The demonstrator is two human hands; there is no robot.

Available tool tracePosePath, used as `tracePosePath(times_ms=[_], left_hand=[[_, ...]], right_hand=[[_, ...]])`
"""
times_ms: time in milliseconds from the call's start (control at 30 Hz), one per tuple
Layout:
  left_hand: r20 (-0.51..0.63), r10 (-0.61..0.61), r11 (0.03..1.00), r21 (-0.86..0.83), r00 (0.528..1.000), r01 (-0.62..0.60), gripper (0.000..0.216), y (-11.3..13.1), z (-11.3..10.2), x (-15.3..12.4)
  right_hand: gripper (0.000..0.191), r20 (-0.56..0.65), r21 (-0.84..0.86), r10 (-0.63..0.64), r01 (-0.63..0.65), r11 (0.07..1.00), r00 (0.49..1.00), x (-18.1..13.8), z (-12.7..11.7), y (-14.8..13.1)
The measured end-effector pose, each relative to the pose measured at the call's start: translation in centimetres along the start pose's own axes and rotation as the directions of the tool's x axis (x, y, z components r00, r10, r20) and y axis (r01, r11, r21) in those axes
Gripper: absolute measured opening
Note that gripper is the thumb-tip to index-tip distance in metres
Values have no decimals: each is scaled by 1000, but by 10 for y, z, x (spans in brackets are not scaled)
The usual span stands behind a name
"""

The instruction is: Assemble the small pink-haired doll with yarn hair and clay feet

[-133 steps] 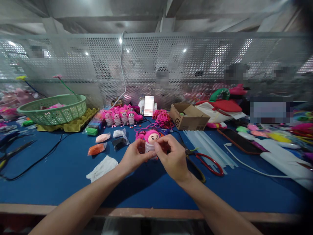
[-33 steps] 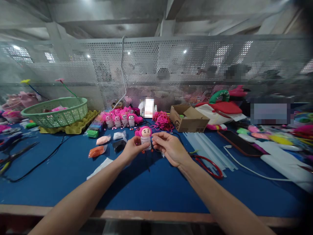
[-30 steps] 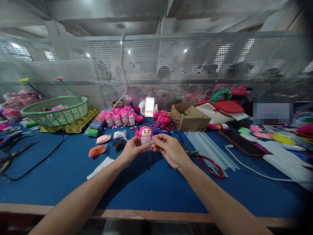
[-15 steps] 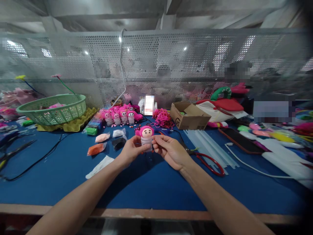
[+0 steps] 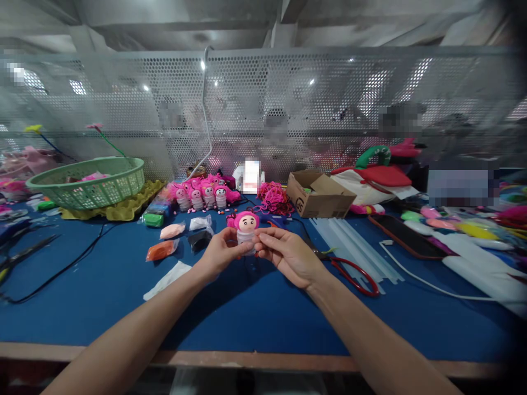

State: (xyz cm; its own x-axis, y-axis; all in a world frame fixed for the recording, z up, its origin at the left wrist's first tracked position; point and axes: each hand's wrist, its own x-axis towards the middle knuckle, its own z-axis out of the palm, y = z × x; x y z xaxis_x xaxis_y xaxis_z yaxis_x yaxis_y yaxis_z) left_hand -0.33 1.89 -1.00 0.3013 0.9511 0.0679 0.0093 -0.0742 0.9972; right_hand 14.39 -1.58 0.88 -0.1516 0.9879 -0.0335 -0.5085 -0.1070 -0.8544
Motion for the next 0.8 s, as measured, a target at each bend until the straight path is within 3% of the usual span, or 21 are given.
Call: tracePosePath(times_ms=[367,800], left_hand=[[16,-6,1000,-4,1000,6,46,2,1,-1],[29,2,1000,-4,1000,-2,47,1,2,-2]], right_hand=[[21,-23,-101,-124,121,987,992,1,0,4],[26,-70,-61,-96,92,994,993,2,2,6]])
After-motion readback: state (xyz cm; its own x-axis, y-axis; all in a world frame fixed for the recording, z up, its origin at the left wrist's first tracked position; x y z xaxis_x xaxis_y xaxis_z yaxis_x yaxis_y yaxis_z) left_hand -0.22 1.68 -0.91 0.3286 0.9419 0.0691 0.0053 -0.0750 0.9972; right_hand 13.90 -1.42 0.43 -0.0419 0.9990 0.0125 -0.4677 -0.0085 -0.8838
